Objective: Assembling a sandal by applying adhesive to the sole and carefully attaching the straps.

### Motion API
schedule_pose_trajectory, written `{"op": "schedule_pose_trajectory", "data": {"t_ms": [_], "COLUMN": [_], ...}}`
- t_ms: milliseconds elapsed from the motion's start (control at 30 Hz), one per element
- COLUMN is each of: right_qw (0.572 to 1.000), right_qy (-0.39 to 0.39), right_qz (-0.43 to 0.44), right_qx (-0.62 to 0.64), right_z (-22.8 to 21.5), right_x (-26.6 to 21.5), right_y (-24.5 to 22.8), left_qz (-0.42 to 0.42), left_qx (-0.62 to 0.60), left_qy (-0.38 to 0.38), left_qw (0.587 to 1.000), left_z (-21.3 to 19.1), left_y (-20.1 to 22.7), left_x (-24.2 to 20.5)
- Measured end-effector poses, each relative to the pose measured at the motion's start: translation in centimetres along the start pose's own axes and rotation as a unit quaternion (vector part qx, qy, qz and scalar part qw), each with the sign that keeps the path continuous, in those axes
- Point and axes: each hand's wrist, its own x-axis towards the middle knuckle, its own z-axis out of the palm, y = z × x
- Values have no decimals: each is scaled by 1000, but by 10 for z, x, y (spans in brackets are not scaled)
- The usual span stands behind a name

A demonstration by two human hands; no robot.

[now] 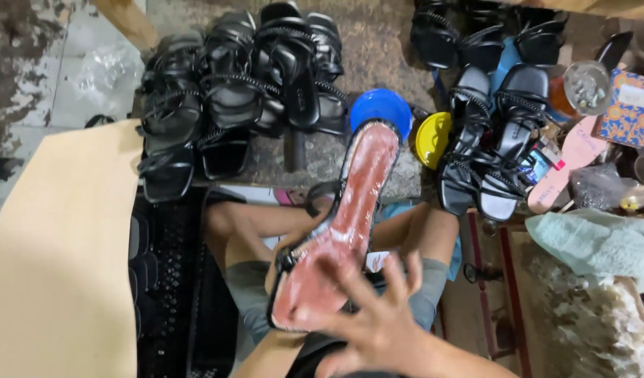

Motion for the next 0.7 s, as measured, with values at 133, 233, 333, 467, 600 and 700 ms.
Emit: {"op": "schedule_pose_trajectory", "data": {"t_ms": [133,233,333,467,600,700], "right_qw": [997,992,989,973,977,996], "right_qy": [-18,6,24,59,38,54], "right_qz": [-50,-96,-40,-2,-73,33], "right_qx": [-52,-76,-143,-224,-198,-57], "right_z": [1,5,-6,-11,-10,-21], "right_x": [3,-1,23,36,29,39], "right_y": [13,20,62,61,61,80], "left_qz": [-63,-133,53,218,22,-277], "left_qx": [-39,-67,146,430,237,133], "left_qy": [-6,-28,-54,-7,142,44], "left_qw": [997,988,986,876,961,951], "left_z": [-8,-14,-65,-88,-62,-80], "left_y": [-4,2,-7,4,25,41], "left_x": [-13,-15,-18,-25,-16,-13]}}
